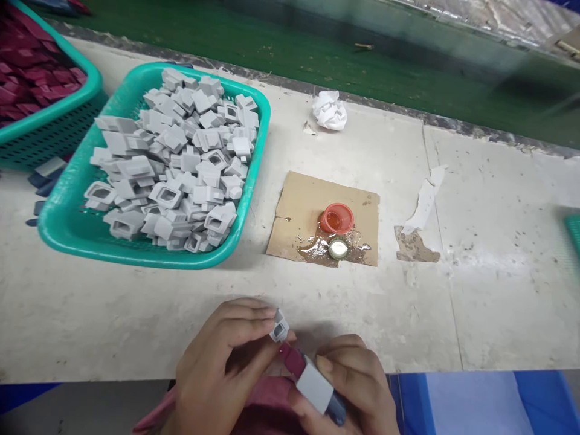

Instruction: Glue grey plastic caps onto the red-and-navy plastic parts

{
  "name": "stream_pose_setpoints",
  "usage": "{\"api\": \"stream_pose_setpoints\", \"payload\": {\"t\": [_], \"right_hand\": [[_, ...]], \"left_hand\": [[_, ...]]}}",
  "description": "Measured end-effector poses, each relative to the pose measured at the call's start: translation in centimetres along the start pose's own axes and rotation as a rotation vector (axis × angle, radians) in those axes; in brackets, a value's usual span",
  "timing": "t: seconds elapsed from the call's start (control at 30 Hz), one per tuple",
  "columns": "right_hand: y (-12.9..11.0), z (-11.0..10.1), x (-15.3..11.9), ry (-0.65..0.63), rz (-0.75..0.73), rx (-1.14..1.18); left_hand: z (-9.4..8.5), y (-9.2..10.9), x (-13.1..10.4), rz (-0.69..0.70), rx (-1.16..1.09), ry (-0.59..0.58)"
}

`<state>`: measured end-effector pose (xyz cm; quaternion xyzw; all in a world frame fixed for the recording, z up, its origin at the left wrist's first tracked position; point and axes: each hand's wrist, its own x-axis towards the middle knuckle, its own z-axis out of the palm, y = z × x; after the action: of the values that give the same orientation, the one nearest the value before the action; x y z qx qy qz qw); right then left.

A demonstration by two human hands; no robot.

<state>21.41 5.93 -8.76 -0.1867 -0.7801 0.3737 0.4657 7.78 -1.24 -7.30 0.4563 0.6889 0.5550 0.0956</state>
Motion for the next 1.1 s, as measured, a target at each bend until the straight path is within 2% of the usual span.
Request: {"api": "stream_pose_setpoints", "payload": {"t": [0.17,0.5,0.57,0.7,0.87,1.0,1.1], "right_hand": [[0.0,0.1,0.2,-0.053,-0.046,0.072],[0.0,-0.2,0.3,-0.16,-0.017,0.039],[0.1,-0.4,0.2,-0.151,-0.023,0.015],[0.4,-1.2,0.3,-0.156,-0.091,-0.143],[0.9,-2.4,0.8,-0.343,-0.134,-0.209],[0.9,-2.7,1.1,-0.418,-0.137,-0.25],[0.7,-2.6,1.2,-0.422,-0.144,-0.276]], "left_hand": [[-0.1,-0.1,0.0,-0.012,-0.008,0.006],[0.0,-0.2,-0.4,-0.052,-0.012,-0.006],[-0.3,-0.2,-0.1,-0.069,-0.017,-0.054],[-1.5,-0.6,0.4,-0.06,0.006,-0.26],[-2.8,-1.5,0.6,0.06,0.038,-0.443],[-2.8,-1.7,0.7,0.109,0.034,-0.448],[-2.8,-1.5,0.8,0.093,0.036,-0.433]]}}
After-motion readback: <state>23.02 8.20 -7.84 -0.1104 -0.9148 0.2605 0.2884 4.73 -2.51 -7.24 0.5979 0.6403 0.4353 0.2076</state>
